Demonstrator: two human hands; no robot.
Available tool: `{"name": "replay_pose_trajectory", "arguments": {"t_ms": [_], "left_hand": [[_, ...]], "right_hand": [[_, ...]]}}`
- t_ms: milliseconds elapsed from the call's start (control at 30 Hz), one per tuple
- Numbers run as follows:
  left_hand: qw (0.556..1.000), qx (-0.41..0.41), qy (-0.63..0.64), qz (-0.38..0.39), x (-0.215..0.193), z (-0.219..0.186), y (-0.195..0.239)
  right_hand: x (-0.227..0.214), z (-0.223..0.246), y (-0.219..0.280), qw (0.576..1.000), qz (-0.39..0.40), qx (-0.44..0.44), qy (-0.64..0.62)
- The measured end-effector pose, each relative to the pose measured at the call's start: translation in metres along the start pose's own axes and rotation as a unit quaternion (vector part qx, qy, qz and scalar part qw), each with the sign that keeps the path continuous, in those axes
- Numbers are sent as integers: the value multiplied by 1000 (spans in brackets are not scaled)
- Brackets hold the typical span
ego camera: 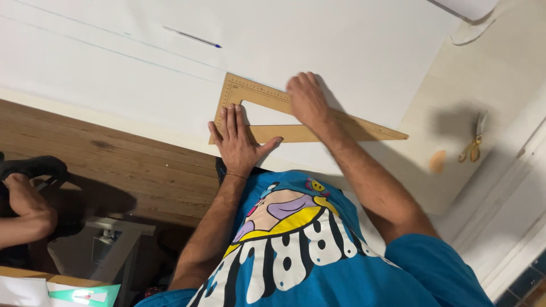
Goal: Marking parallel lines on a large sheet of material using a triangle ruler and a pen.
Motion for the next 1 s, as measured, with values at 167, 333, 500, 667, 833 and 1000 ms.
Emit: {"name": "replay_pose_trajectory", "arguments": {"t_ms": [167,333,500,667,833,1000], "left_hand": [[1000,11,-10,-4,-1,-3,0],[1000,19,1,4,0,-3,-1],[1000,26,-7,-1,0,-3,-1],[999,45,-1,7,-1,-6,-1],[999,45,-9,14,-1,-7,-1],[999,51,-14,9,-1,-6,1]], "right_hand": [[-21,-56,78,999,26,16,20],[-26,-114,143,991,81,49,91],[-110,-139,207,967,14,164,193],[-130,-151,283,946,-75,288,127],[-107,-144,287,945,-112,300,69],[-95,-150,284,943,-158,292,38]]}}
Point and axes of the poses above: each hand's wrist, its own y-axis away from the middle knuckle, its own x-axis out of the palm, z = x × y, the point moved 10 cm from there along -y, towards the middle knuckle, and after that the axes turned 8 degrees about -x, right-handed, at the moved point
